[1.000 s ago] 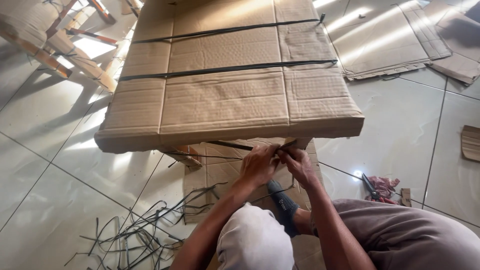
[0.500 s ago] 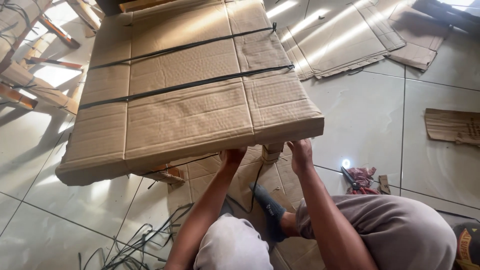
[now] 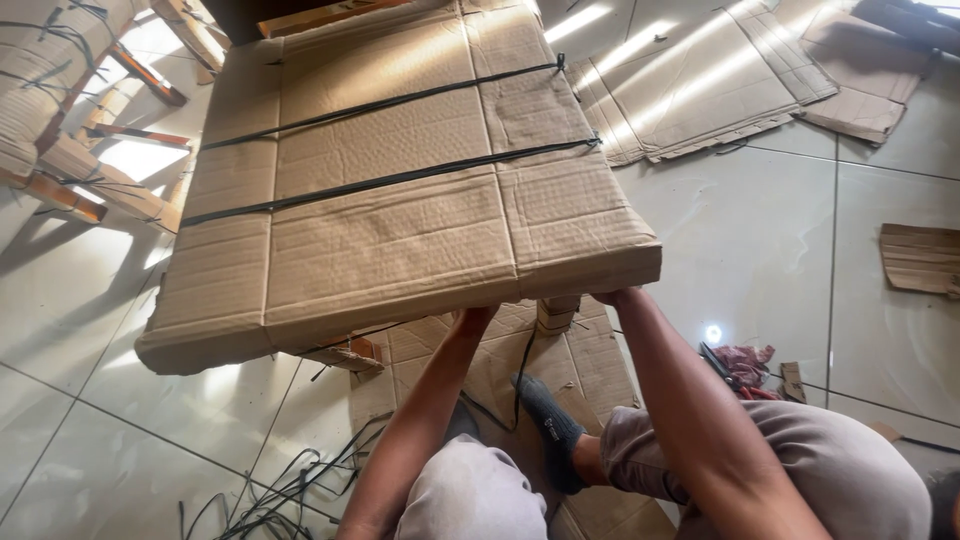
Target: Packaging a wooden chair seat with cardboard and securing it with plastic strips
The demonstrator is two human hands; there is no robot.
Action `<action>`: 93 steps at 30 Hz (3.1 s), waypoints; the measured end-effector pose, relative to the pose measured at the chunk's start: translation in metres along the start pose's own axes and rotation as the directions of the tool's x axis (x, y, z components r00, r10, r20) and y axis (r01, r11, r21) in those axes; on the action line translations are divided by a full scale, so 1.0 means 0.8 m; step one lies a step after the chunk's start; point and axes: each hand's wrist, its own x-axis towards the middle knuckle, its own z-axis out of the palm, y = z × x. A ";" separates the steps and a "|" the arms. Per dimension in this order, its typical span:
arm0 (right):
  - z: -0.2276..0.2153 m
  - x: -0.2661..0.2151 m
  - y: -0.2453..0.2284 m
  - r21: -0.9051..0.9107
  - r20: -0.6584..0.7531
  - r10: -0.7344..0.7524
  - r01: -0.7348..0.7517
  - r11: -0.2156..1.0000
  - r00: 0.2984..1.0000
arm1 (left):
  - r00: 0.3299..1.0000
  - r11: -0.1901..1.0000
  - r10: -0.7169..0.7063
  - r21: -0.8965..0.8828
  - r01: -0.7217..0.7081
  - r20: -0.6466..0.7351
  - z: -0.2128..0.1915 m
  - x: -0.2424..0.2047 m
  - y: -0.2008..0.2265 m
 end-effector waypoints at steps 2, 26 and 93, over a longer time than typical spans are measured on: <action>-0.004 0.008 0.000 0.002 0.018 0.012 -0.012 1.000 1.000 | 1.000 0.999 0.024 0.037 -0.023 -0.017 -0.002 -0.003 -0.011; -0.023 0.087 -0.050 -0.086 0.171 0.086 -0.072 0.994 0.981 | 0.995 0.961 -0.104 -0.257 0.102 0.005 -0.199 -0.053 -0.011; 0.084 -0.057 -0.216 -0.762 0.643 -0.551 0.516 -0.391 0.532 | 0.987 0.977 -0.117 -0.167 0.133 0.107 -0.428 0.109 -0.144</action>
